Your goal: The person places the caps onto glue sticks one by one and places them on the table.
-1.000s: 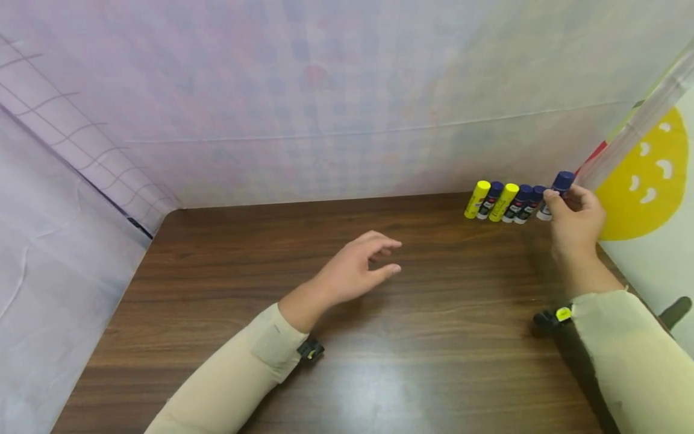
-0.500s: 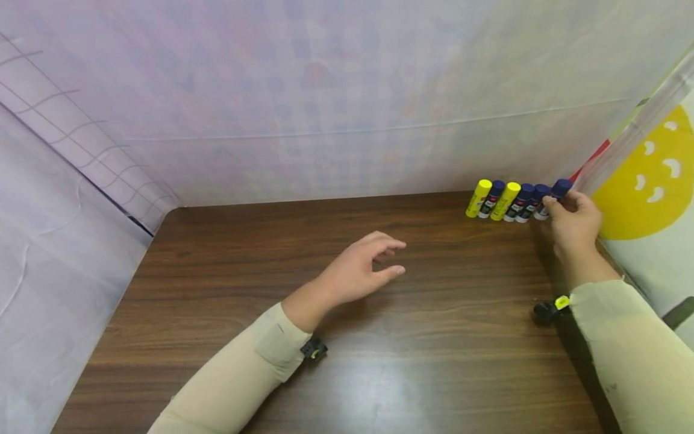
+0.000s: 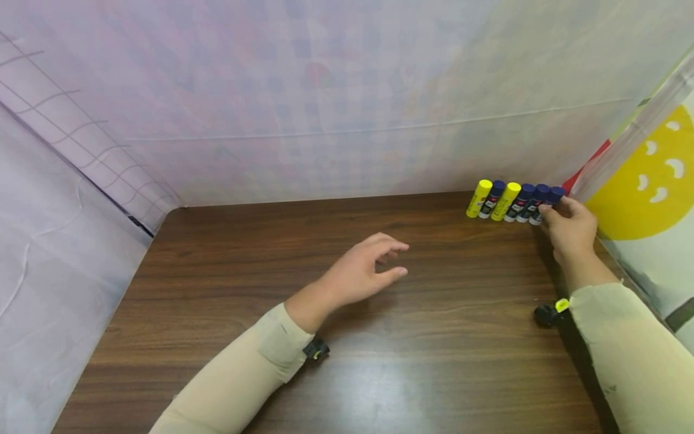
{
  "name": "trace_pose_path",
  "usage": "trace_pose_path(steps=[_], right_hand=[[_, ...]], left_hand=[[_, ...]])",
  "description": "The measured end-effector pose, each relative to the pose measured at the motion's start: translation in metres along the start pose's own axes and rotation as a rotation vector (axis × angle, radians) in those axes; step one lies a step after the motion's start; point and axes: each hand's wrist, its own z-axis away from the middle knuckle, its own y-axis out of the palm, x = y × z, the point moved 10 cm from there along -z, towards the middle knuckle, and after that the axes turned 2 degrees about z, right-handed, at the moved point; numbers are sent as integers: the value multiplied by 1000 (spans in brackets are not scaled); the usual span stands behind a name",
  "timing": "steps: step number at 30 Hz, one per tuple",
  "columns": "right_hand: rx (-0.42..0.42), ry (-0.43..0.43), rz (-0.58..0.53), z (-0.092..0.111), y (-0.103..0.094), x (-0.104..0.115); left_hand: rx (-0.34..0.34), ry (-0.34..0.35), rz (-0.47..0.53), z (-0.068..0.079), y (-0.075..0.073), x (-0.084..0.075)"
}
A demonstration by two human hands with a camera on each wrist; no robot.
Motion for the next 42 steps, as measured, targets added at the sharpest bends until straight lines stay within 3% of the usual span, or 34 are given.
trace_pose_path(steps=[4, 12, 17, 20, 25, 34, 37, 42], right_hand=[[-4, 7, 10, 1, -3, -1], [-50, 82, 170, 12, -7, -6], [-19, 150, 119, 29, -1, -10], [45, 163, 77, 40, 12, -9], [161, 150, 100, 57, 39, 1], [321, 20, 211, 87, 97, 27], [356, -26, 216, 97, 115, 33], [375, -119, 322, 113, 139, 42]], left_hand=[[9, 2, 7, -1, 2, 0], [-3, 17, -2, -5, 1, -2], [-8, 10, -4, -6, 0, 0], [-13, -2, -12, -5, -1, 2], [-24, -11, -12, -4, -4, 5], [-44, -35, -4, -2, -9, 13], [-48, -54, -2, 0, -11, 16], [-51, -71, 2, 1, -14, 19]])
